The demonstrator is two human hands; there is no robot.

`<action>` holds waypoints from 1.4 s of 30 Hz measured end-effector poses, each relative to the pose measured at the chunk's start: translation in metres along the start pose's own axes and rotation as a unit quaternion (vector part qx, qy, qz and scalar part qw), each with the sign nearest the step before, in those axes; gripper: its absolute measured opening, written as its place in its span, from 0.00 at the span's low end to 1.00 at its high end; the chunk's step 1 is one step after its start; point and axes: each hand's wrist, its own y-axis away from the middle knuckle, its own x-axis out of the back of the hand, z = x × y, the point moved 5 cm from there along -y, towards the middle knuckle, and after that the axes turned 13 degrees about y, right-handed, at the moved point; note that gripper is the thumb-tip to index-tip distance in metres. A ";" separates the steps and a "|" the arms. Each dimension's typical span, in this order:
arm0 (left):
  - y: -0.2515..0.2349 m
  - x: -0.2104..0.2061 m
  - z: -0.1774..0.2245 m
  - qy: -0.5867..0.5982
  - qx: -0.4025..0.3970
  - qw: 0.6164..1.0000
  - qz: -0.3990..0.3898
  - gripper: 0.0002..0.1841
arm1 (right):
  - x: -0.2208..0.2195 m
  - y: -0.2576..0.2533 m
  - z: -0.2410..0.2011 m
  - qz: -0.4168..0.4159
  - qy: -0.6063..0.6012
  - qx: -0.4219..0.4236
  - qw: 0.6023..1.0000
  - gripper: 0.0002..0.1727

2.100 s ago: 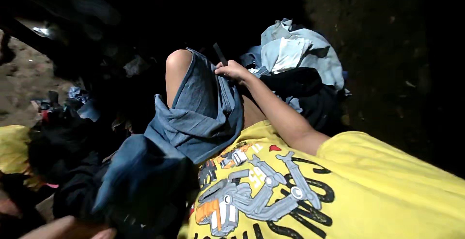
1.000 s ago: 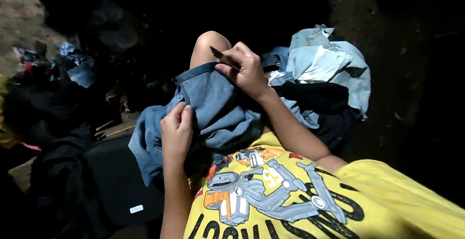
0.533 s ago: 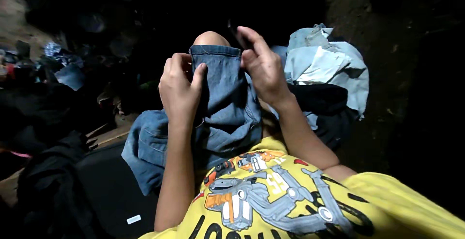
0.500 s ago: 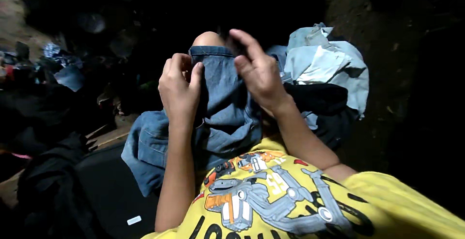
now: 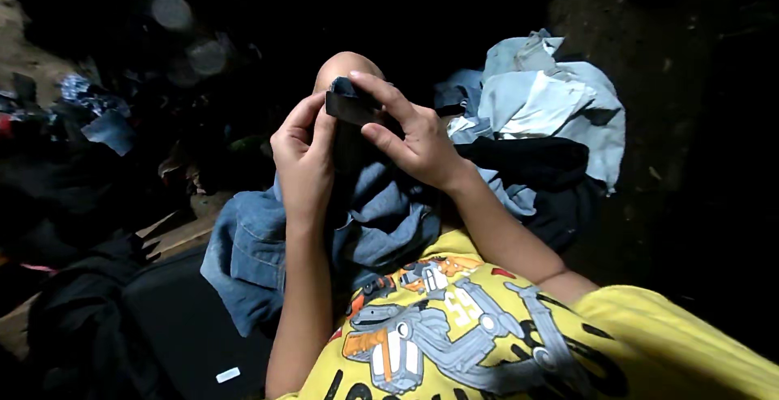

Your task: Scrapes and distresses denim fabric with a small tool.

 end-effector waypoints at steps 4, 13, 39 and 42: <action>0.005 -0.001 0.003 -0.065 -0.038 0.997 -0.005 0.11 | 0.008 0.006 0.002 -0.023 0.011 0.011 1.000 0.28; 0.020 -0.017 0.001 -0.150 -0.055 0.987 -0.018 0.10 | 0.005 0.016 -0.001 0.084 -0.001 -0.040 0.996 0.22; 0.013 -0.011 -0.019 -0.064 -0.040 0.997 -0.002 0.07 | -0.008 0.021 0.004 0.073 -0.046 -0.056 0.995 0.23; 0.015 -0.010 -0.021 -0.081 -0.049 0.995 0.019 0.09 | -0.017 0.018 0.001 0.088 -0.089 -0.076 0.989 0.22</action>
